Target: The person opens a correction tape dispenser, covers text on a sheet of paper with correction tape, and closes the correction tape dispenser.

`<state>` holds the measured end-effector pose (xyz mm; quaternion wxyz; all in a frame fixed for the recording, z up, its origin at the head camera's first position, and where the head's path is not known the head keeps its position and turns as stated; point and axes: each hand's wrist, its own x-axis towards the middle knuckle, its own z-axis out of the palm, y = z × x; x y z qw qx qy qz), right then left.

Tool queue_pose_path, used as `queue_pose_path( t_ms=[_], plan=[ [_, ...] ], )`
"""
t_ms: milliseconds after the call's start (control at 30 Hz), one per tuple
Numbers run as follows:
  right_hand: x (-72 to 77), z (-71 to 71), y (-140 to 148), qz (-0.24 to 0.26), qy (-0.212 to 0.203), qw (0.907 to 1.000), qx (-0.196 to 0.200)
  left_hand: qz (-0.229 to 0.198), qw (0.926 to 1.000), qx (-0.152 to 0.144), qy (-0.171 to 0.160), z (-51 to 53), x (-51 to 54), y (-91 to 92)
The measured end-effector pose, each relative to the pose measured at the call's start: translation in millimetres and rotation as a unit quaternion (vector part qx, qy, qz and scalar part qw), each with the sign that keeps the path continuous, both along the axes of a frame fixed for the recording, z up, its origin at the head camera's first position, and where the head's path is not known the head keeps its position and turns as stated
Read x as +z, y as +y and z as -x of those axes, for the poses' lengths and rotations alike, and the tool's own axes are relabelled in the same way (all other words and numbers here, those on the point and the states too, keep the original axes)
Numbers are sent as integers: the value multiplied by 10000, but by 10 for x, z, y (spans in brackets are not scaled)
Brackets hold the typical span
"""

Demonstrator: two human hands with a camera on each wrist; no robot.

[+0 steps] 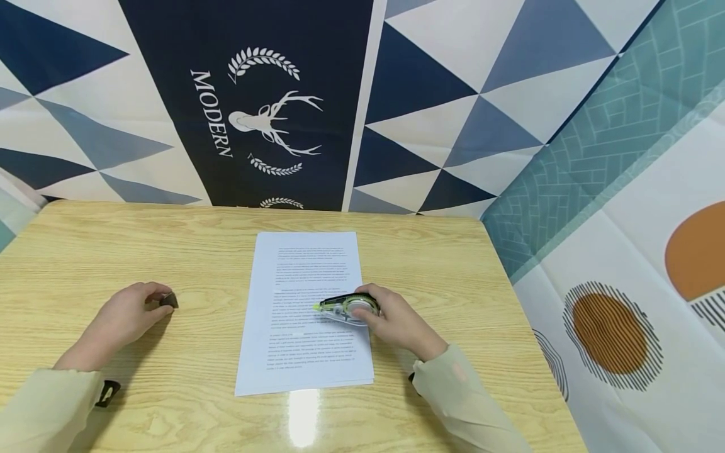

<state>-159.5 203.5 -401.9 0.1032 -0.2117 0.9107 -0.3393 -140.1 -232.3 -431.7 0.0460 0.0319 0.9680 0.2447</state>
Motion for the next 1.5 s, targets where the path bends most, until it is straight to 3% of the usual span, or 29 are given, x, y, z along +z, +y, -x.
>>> queue_pose_path(
  t_ms=[400, 600, 767, 1100, 1500],
  plan=[
    [1, 2, -13, -60, -60, 10000, -13, 40, 9999, -22, 106, -4, 18, 38],
    [-14, 10, -13, 44, -111, 9999, -2, -254, 9993, -74, 259, -14, 92, 145],
    [-22, 18, -26, 135, -173, 9998, -30, -510, 9981, -139, 317, -45, 191, 290],
    [3, 35, -89, 113, -240, 9996, -98, -639, 9941, -445, 754, -85, 314, 656],
    [33, 46, -158, 263, -328, 9991, -75, -606, 9839, -967, 1377, -63, 276, 1011]
  ],
)
